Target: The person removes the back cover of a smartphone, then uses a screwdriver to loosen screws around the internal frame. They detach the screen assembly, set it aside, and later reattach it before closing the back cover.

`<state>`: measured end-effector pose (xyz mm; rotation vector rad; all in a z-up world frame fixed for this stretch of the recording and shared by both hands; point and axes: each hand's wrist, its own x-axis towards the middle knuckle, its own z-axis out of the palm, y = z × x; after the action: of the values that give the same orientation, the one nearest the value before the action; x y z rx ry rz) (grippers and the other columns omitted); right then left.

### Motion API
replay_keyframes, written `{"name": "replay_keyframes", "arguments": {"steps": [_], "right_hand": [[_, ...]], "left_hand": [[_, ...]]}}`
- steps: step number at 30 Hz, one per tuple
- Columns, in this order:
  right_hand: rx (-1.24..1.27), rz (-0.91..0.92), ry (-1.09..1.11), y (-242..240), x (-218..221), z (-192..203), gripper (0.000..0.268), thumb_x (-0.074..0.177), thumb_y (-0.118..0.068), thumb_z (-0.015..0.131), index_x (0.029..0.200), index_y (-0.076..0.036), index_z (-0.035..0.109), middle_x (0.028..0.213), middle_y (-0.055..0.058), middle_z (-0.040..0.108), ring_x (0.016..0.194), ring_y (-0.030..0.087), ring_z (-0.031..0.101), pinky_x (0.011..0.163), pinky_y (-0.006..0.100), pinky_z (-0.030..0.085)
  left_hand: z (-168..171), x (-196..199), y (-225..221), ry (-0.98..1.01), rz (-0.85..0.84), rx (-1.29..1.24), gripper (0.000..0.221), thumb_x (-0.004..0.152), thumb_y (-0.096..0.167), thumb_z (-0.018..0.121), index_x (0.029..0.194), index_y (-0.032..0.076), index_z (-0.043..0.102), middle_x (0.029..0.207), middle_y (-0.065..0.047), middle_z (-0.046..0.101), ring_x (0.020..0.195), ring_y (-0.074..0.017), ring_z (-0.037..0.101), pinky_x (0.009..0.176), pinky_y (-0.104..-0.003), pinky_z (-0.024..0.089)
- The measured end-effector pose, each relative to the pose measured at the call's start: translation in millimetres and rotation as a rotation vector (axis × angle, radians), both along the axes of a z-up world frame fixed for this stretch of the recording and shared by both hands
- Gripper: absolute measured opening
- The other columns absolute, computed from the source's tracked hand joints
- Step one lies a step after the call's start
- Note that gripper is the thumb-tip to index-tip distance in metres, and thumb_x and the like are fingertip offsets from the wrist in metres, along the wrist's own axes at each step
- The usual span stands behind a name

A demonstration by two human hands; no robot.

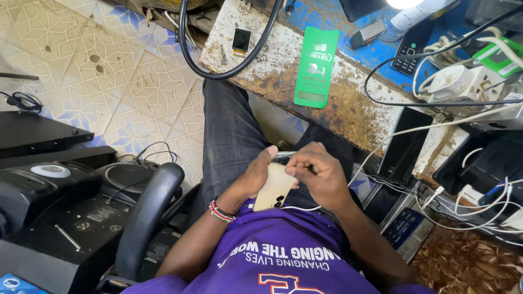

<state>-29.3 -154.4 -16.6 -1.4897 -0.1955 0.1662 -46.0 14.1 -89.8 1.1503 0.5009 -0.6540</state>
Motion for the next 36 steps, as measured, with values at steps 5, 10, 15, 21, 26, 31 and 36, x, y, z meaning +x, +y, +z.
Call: {"name": "replay_keyframes", "arguments": {"steps": [5,10,15,21,26,31,36], "right_hand": [[-0.02,0.039,-0.033,2,8,5,0.009,0.089,0.004,0.075,0.096,0.009,0.073,0.084,0.009,0.051,0.063,0.018,0.07,0.052,0.032,0.064],[-0.01,0.04,-0.077,0,14,5,0.008,0.09,0.006,0.074,0.097,0.01,0.072,0.084,0.01,0.052,0.059,0.02,0.073,0.05,0.033,0.063],[0.02,0.07,-0.074,-9,18,-4,0.011,0.092,0.008,0.07,0.101,0.013,0.066,0.073,0.011,0.058,0.055,0.023,0.074,0.049,0.031,0.061],[0.215,0.084,0.154,-17,20,-36,0.009,0.095,0.009,0.066,0.101,0.015,0.062,0.058,0.015,0.056,0.049,0.024,0.067,0.048,0.035,0.059],[0.287,0.068,0.25,-19,18,-55,0.009,0.095,0.007,0.066,0.1,0.014,0.061,0.057,0.017,0.056,0.048,0.027,0.067,0.045,0.036,0.058],[0.285,0.007,0.322,-19,17,-61,0.01,0.093,0.003,0.069,0.097,0.01,0.064,0.072,0.018,0.063,0.052,0.019,0.063,0.044,0.034,0.058],[0.288,-0.036,0.345,-23,15,-80,0.012,0.095,-0.001,0.07,0.1,0.008,0.063,0.078,0.015,0.064,0.055,0.018,0.062,0.045,0.03,0.057]], "left_hand": [[-17,7,-1,0.216,0.078,-0.196,0.063,0.086,0.067,0.062,0.095,0.005,0.073,0.078,-0.011,0.07,0.067,-0.0207,0.071,0.067,-0.039,0.064],[-16,2,-1,0.145,0.075,-0.263,0.064,0.091,0.066,0.059,0.102,0.004,0.074,0.083,-0.012,0.072,0.073,-0.0211,0.072,0.07,-0.038,0.064],[14,1,-1,0.02,-0.054,-0.381,0.058,0.101,0.056,0.057,0.119,0.004,0.071,0.088,-0.009,0.071,0.081,-0.0168,0.072,0.073,-0.034,0.064],[45,12,-7,0.143,0.06,-0.464,0.056,0.097,0.053,0.066,0.112,-0.001,0.071,0.091,-0.011,0.071,0.083,-0.0157,0.07,0.079,-0.036,0.062],[36,7,-5,0.151,0.073,-0.512,0.059,0.099,0.057,0.063,0.113,0.0,0.071,0.091,-0.011,0.072,0.083,-0.0147,0.072,0.076,-0.034,0.063],[30,13,-4,0.195,0.074,-0.568,0.059,0.097,0.061,0.063,0.104,0.003,0.071,0.086,-0.012,0.072,0.08,-0.0229,0.075,0.078,-0.046,0.065],[18,11,-5,0.218,0.066,-0.641,0.056,0.094,0.055,0.069,0.096,0.0,0.07,0.083,-0.021,0.074,0.081,-0.0318,0.077,0.078,-0.052,0.064]]}}
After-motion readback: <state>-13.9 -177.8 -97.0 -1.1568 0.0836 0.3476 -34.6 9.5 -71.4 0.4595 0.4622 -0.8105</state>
